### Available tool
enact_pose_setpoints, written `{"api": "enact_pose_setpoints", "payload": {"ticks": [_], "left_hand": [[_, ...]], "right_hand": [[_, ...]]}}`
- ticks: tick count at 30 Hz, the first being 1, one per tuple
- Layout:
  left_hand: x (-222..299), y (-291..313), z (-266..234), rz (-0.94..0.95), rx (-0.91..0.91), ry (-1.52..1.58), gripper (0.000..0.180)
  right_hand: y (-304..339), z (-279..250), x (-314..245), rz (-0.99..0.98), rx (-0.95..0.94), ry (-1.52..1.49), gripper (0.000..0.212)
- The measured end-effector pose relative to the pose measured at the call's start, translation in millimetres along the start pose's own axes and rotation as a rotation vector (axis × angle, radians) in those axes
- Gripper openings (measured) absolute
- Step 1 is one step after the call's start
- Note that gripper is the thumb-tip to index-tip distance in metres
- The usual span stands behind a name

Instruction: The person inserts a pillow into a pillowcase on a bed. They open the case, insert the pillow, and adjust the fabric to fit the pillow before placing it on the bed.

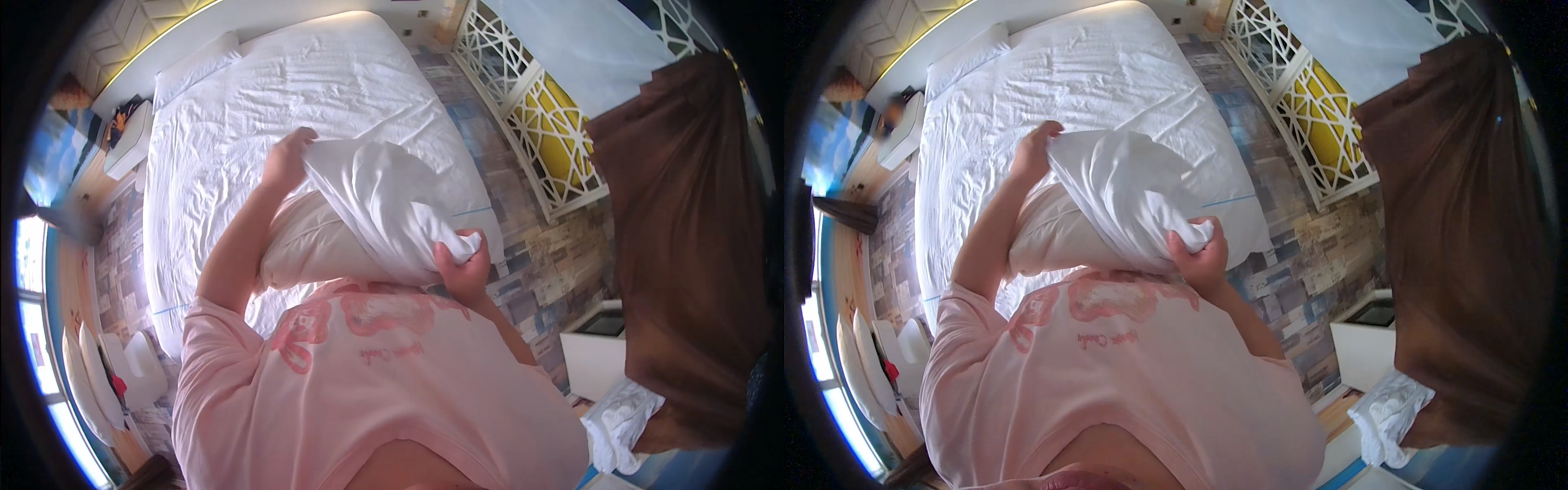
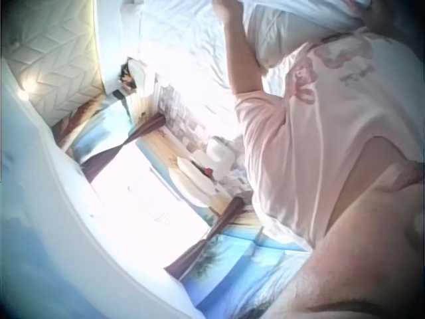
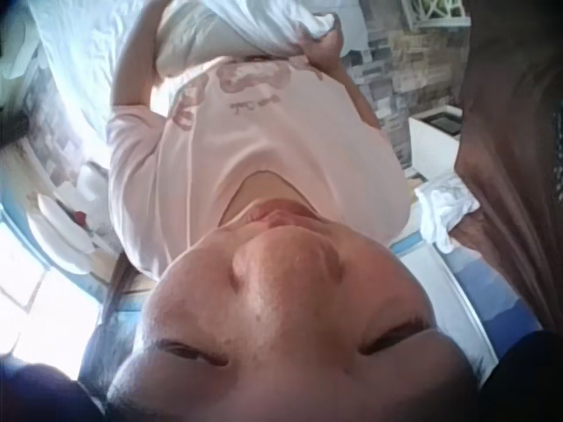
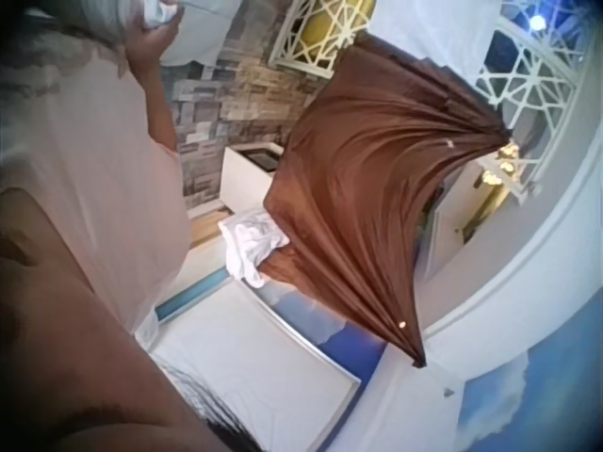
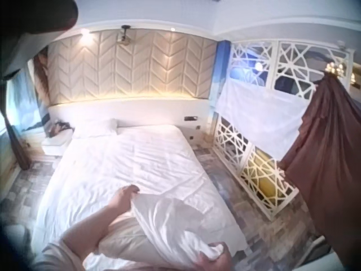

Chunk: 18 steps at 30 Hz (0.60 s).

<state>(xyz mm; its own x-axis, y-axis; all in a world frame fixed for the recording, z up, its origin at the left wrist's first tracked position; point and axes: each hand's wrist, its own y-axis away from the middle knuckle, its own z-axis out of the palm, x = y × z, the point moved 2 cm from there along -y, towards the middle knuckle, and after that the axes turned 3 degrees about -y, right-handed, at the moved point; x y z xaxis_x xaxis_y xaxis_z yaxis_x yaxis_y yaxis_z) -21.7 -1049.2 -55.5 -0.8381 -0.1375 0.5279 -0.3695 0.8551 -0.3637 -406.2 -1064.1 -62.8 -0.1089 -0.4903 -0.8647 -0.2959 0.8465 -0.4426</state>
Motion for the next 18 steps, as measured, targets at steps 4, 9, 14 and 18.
{"api": "enact_pose_setpoints", "payload": {"ticks": [4,9,14,18], "left_hand": [[-18.0,16.6,-100.6,-0.046,0.494,0.110,0.026],[-24.4,148.0,-109.1,-0.475,-0.009,-0.059,0.096],[-42.5,248.6,-54.2,-0.607,0.052,0.510,0.094],[-37.9,224.4,-35.7,-0.744,0.471,1.197,0.056]], "right_hand": [[-7.3,5.0,1.1,0.247,-0.013,-0.230,0.025],[-17.8,15.7,-10.3,0.392,0.040,-0.204,0.031],[-19.6,11.0,-10.9,0.374,-0.316,0.036,0.036],[-59.7,19.1,-45.5,-0.283,-0.594,0.493,0.050]]}}
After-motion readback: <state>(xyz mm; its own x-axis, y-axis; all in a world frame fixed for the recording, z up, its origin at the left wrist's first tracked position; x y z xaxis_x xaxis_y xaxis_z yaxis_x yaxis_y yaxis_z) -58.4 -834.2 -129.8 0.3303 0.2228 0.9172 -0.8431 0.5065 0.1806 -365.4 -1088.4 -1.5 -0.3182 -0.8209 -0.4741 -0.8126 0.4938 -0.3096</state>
